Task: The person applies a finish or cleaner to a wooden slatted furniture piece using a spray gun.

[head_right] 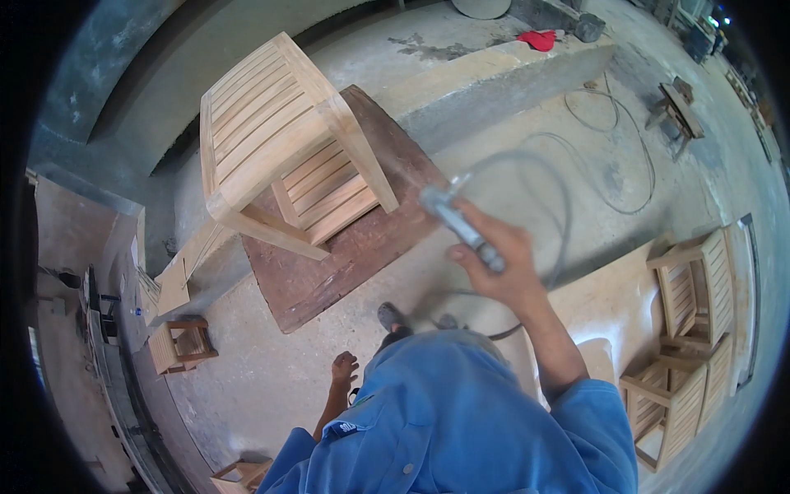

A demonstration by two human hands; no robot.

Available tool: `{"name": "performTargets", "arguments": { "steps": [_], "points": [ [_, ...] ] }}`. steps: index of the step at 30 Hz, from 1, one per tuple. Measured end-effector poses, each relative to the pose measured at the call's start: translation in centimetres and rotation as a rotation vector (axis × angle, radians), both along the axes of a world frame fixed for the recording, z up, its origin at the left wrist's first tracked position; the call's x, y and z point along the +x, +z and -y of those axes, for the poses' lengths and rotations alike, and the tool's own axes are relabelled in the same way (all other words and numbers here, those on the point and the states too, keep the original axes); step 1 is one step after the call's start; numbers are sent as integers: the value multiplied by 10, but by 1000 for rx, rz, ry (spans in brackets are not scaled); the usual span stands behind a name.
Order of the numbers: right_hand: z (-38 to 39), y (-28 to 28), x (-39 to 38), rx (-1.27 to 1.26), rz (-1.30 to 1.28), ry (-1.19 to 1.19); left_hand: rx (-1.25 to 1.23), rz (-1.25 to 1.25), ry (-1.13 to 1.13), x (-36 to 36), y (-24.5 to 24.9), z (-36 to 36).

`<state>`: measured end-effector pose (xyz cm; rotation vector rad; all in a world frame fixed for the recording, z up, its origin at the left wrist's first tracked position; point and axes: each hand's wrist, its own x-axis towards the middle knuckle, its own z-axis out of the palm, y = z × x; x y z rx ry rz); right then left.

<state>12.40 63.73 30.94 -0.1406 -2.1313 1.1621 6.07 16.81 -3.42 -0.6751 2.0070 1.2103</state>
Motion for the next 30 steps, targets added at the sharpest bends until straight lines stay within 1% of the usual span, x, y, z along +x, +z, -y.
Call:
{"name": "performTargets", "arguments": {
  "steps": [1,4,6,8,10,11,13,14,16,17,19,20,22,23,24,25,26,27,29,30],
  "points": [
    [0,-18,1,-4,1,-4,1,-3,16,3,0,-1],
    [1,-75,5,-75,188,-56,-20,25,3,15,4,8],
    [1,-106,10,-118,241,-60,-33,35,6,22,5,18],
    [1,-129,17,-163,290,-62,7,22,11,25,6,30],
    [2,-143,22,-120,348,-84,-28,35,37,23,16,33],
    [2,-145,22,-126,345,-77,-56,51,57,21,25,30],
    [5,-142,22,-173,538,-100,-37,17,75,16,33,29],
    [6,-138,19,-178,534,-96,-8,-13,88,11,37,29],
    [4,-123,12,-273,429,-77,13,-68,90,-8,45,23],
    [4,-108,9,-279,430,-79,37,-115,89,-19,56,15],
    [2,-68,2,-253,216,-64,74,-257,96,-49,71,0],
    [4,-49,-1,-259,219,-69,106,-348,89,-66,77,-4],
    [8,-16,-10,-299,-2,13,155,-491,93,-107,105,-28],
    [11,-7,-15,-295,1,7,213,-550,44,-130,114,-32],
    [13,0,-20,-282,50,57,272,-608,-3,-152,122,-38],
    [18,4,-26,-270,101,106,308,-700,24,-168,139,-57],
    [26,-13,-38,-230,37,89,343,-792,50,-183,162,-75],
    [34,-23,-48,-227,40,83,348,-788,46,-197,180,-89],
    [51,-36,-65,-142,228,67,398,-1016,-107,-221,211,-110],
    [58,-41,-76,-142,231,63,401,-1011,-110,-230,224,-119]
  ]
}}
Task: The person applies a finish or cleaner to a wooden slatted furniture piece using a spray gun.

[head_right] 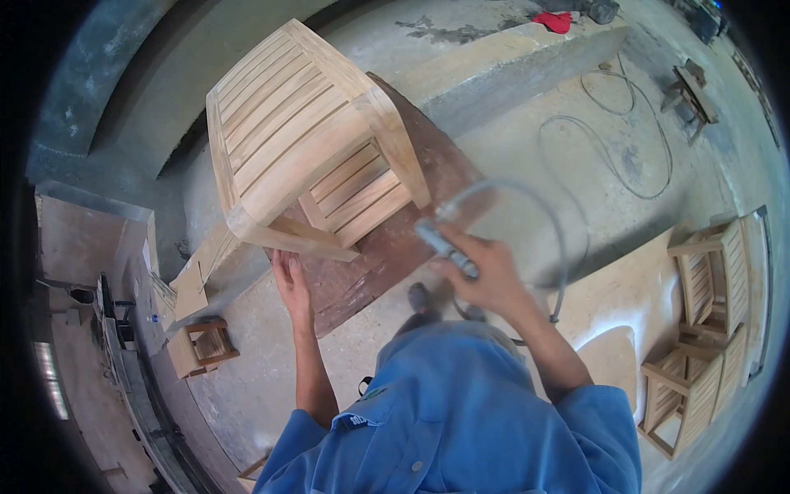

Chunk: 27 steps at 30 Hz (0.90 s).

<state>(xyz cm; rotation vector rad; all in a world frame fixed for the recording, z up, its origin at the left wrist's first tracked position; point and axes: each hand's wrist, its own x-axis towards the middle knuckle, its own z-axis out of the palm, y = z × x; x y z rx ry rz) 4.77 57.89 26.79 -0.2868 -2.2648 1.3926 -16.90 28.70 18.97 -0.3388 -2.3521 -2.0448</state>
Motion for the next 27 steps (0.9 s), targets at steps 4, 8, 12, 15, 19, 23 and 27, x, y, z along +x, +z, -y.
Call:
{"name": "performTargets", "arguments": {
  "steps": [4,8,12,15,19,23,27],
  "points": [
    [28,-9,-41,142,71,-139,-21,-142,-124,-23,22,-12],
    [46,-18,-69,164,148,-149,-104,-123,-133,-46,19,-3],
    [76,-14,-80,12,163,-53,-160,-45,-218,-60,9,14],
    [90,-23,-86,20,90,-55,-150,-11,-247,-66,10,17],
    [86,-19,-101,86,23,-209,-204,7,-298,-79,-4,27],
    [86,-23,-122,68,201,-289,-199,77,-338,-85,-10,24],
    [101,-33,-140,26,179,-172,-264,-35,-386,-83,-6,14]
  ]
}}
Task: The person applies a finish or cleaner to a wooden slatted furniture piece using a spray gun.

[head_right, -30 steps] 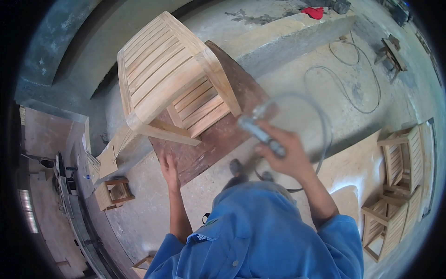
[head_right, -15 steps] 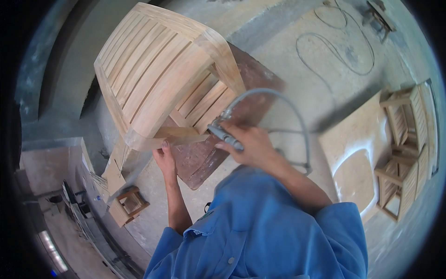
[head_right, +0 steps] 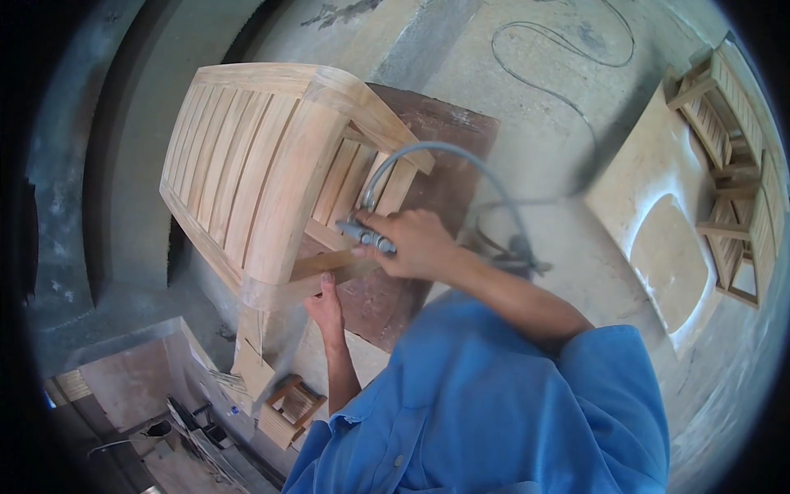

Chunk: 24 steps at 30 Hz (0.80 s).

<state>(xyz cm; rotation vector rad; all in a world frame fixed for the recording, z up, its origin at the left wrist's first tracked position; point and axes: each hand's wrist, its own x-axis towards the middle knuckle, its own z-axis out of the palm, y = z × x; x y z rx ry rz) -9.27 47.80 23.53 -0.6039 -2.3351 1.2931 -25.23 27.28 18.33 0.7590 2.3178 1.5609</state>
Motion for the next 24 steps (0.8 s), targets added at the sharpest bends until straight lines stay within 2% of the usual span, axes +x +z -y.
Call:
{"name": "performTargets", "arguments": {
  "steps": [5,9,11,12,14,15,17,20,21,24],
  "points": [
    [21,-1,-8,-43,43,151,88,-59,54,2,-18,-1],
    [17,-4,-5,-15,48,127,134,-160,133,16,-8,-15],
    [8,1,5,21,34,-32,95,-232,203,20,-6,-18],
    [3,1,13,34,29,-39,109,-236,198,18,-10,-14],
    [-12,3,27,153,-77,-193,71,-89,165,0,-9,-13],
    [-22,9,30,164,-83,-193,83,-94,166,-10,1,-19],
    [-40,22,38,103,-201,-196,82,-277,243,-24,53,-42],
    [-59,32,45,81,-380,-211,98,-115,364,-78,105,-57],
    [-64,33,48,77,-397,-205,116,-29,381,-95,128,-66],
    [-78,34,49,-50,-404,-186,183,3,432,-142,177,-83]
  ]
}}
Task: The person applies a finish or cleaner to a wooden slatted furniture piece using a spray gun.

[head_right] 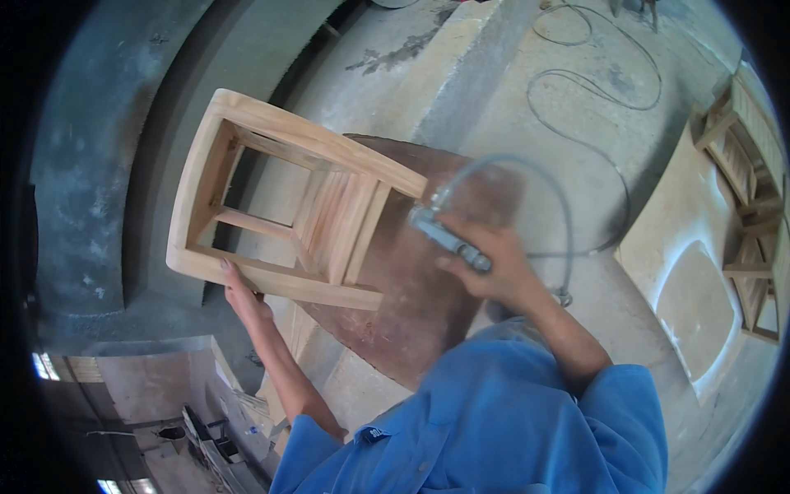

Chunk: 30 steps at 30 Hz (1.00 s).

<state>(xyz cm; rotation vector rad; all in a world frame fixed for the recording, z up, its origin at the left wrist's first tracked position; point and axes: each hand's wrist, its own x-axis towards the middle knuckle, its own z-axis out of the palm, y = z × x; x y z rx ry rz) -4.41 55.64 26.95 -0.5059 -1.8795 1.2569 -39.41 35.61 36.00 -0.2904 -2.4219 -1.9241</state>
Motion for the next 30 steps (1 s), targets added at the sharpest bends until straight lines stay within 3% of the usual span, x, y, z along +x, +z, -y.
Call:
{"name": "performTargets", "arguments": {
  "steps": [6,8,21,26,30],
  "points": [
    [-22,4,-27,41,-124,40,-34,80,40,-95,60,-9],
    [-28,14,-33,-77,-72,88,-75,158,-22,-116,75,-11],
    [-36,31,-100,8,-320,71,-252,164,66,-194,98,-7],
    [-9,29,-110,-11,-248,412,-282,171,63,-201,101,-8],
    [9,30,-114,71,-289,486,-310,174,115,-201,101,-13]
  ]
}}
